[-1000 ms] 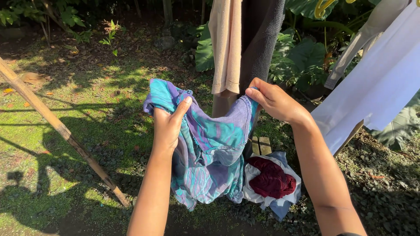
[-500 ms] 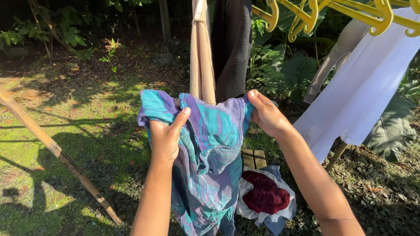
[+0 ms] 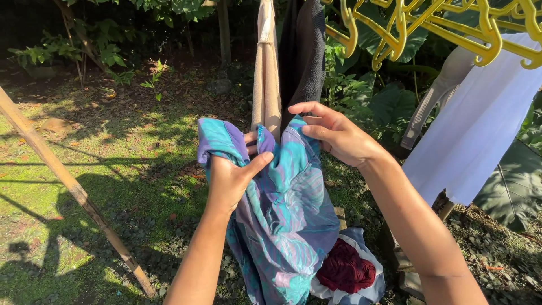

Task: Hanging various items of laundry on a clothes rack using hangers in an outdoor garden.

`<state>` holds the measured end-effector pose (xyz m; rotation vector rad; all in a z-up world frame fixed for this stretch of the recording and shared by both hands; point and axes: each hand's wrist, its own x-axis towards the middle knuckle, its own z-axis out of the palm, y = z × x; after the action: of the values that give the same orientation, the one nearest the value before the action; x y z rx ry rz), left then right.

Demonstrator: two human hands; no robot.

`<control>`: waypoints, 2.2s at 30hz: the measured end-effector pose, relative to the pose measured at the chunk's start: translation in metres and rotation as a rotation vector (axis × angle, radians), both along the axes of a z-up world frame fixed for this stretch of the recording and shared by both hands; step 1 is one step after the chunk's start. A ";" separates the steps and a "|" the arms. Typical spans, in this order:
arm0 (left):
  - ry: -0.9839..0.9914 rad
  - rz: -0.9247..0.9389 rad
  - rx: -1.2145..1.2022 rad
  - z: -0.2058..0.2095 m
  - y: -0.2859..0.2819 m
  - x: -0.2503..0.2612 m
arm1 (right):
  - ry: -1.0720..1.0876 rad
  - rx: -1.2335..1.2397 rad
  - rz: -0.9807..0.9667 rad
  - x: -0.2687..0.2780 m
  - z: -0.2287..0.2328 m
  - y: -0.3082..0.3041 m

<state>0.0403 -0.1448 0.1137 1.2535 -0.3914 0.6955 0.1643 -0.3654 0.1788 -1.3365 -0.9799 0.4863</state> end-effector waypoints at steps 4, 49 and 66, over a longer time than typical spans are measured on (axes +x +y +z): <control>0.053 0.220 0.202 -0.025 0.003 0.022 | -0.194 0.015 0.031 -0.028 0.023 0.002; 0.206 0.152 0.331 0.013 -0.022 0.065 | -0.645 -0.007 -0.963 0.142 0.118 0.021; 0.158 0.120 0.104 0.019 0.047 0.009 | -0.475 0.452 -0.800 -0.026 -0.017 0.022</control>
<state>0.0488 -0.0977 0.1323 1.4294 -0.2255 0.6789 0.1382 -0.3431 0.1620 -1.3142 -0.7731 -0.6502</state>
